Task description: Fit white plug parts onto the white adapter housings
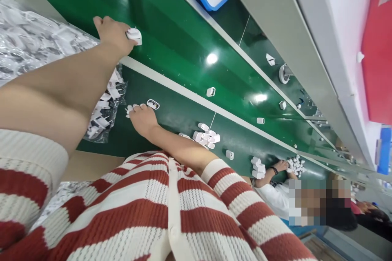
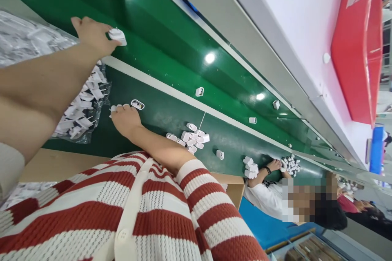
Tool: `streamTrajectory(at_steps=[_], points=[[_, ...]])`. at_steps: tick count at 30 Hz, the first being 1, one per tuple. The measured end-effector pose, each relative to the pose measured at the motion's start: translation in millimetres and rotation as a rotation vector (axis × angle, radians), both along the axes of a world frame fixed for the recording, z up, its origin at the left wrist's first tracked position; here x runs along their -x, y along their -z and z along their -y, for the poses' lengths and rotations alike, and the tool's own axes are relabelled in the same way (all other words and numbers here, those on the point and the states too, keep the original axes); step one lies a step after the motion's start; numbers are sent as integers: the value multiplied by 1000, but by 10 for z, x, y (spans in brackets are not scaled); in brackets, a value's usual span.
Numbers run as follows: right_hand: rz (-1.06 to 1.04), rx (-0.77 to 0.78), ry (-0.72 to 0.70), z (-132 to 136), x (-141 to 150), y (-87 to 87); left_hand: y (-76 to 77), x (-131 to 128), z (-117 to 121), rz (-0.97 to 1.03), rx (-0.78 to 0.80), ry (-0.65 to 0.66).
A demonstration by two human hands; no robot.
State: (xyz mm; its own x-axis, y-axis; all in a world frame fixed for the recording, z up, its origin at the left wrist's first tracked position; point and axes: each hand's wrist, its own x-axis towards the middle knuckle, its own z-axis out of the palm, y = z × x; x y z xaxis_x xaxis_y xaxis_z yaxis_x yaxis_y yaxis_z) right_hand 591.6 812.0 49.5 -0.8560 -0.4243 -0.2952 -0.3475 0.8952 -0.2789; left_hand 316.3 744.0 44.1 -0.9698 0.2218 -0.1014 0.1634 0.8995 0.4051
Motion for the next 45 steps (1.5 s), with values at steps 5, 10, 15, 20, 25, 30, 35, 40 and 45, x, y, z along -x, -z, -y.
streamTrajectory(at_steps=[5, 10, 15, 20, 25, 30, 35, 40, 45], points=[[91, 53, 61, 14, -90, -21, 17, 52, 163, 50, 7, -5], [155, 142, 127, -185, -234, -7, -67, 43, 250, 78, -57, -51], [203, 111, 5, -566, -435, 51, -294, -368, 185, 238, -543, 5], [64, 321, 306, -921, -678, -140, -474, -1190, 108, 561, -1076, 39], [-309, 883, 707, -1172, -605, -652, -713, -2023, 85, 720, -1074, 130], [-434, 1050, 564, -1179, -547, -1167, -1108, -2453, 69, 543, -1050, 399], [-678, 964, 464, -1054, -856, -1607, -1556, -2785, 141, 321, -974, 460], [-716, 1009, 586, -1021, -993, -1455, -1482, -2990, 111, 377, -873, 500], [-367, 1027, 839, -1139, -764, -715, -866, -2529, -77, 587, -806, 425]])
